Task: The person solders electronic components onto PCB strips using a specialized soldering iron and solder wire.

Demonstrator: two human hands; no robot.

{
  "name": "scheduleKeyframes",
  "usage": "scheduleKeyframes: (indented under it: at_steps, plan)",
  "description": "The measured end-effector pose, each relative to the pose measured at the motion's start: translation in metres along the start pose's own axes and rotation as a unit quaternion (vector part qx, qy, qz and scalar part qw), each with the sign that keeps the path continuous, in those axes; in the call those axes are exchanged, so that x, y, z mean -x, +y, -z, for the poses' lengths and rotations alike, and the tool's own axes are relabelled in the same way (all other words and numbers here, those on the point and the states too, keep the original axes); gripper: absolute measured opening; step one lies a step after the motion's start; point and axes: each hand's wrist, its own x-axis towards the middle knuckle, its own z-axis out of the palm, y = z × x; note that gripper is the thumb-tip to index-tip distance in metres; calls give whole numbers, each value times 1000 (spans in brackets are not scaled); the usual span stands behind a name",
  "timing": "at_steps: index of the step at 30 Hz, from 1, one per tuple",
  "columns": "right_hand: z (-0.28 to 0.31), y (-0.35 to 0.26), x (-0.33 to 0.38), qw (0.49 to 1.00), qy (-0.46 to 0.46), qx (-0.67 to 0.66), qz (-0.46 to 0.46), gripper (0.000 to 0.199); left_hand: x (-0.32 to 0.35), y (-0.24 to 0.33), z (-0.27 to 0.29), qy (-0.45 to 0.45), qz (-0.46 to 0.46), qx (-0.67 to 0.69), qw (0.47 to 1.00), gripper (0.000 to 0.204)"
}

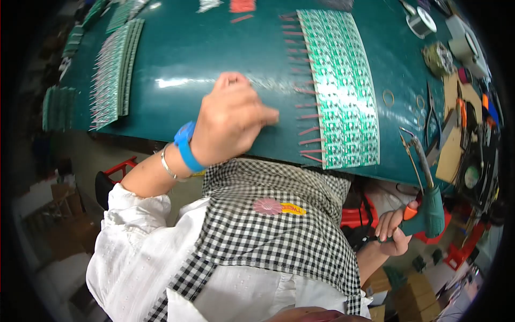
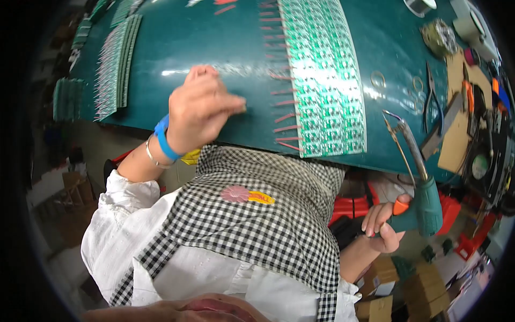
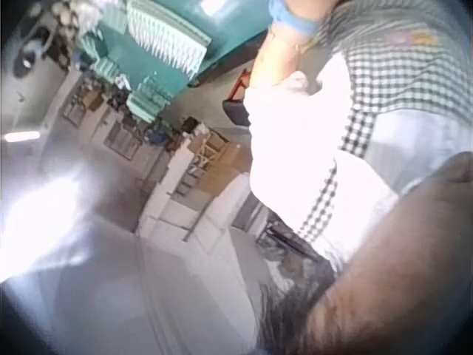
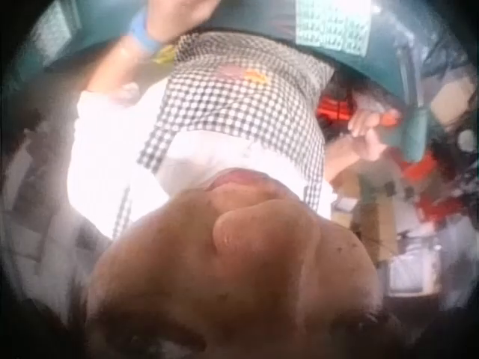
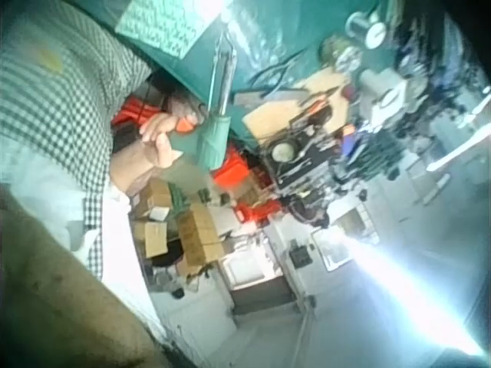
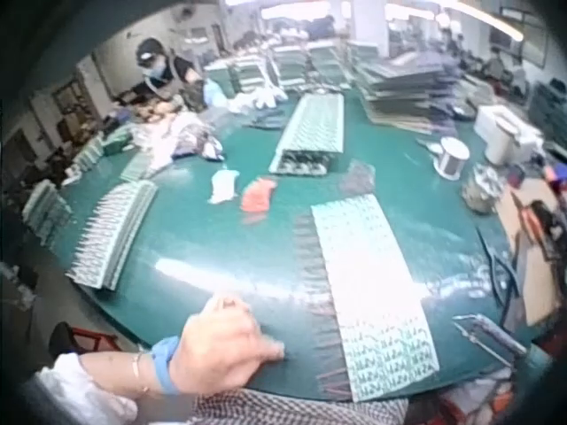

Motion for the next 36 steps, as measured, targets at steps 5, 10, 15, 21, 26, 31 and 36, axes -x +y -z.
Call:
scheduleKeyframes:
  at_steps: [5,10,15,21,26,31,36]
  plan:
    - [2,4,-17,999,-29,-26,7,61,-27,-59,22,79,75,-101,989,13]
    - [-4,-11,-27,1000,-8,-16,15,60,-54,-99,18,99,300,122,941,14]
    - [-16,-18,-28,999,44,-8,19,60,-77,-107,3,71,309,193,928,14]
    - [-36,-30,-55,995,94,3,42,60,-134,-128,-33,20,216,113,970,14]
    - [-31,-49,-108,986,115,62,99,60,-171,-152,-70,1,167,34,985,15]
    - [3,-69,-163,972,150,115,139,47,-188,-151,-85,14,111,-7,994,18]
    - [23,-59,-133,931,205,255,159,48,-132,-111,-60,68,107,-42,991,15]
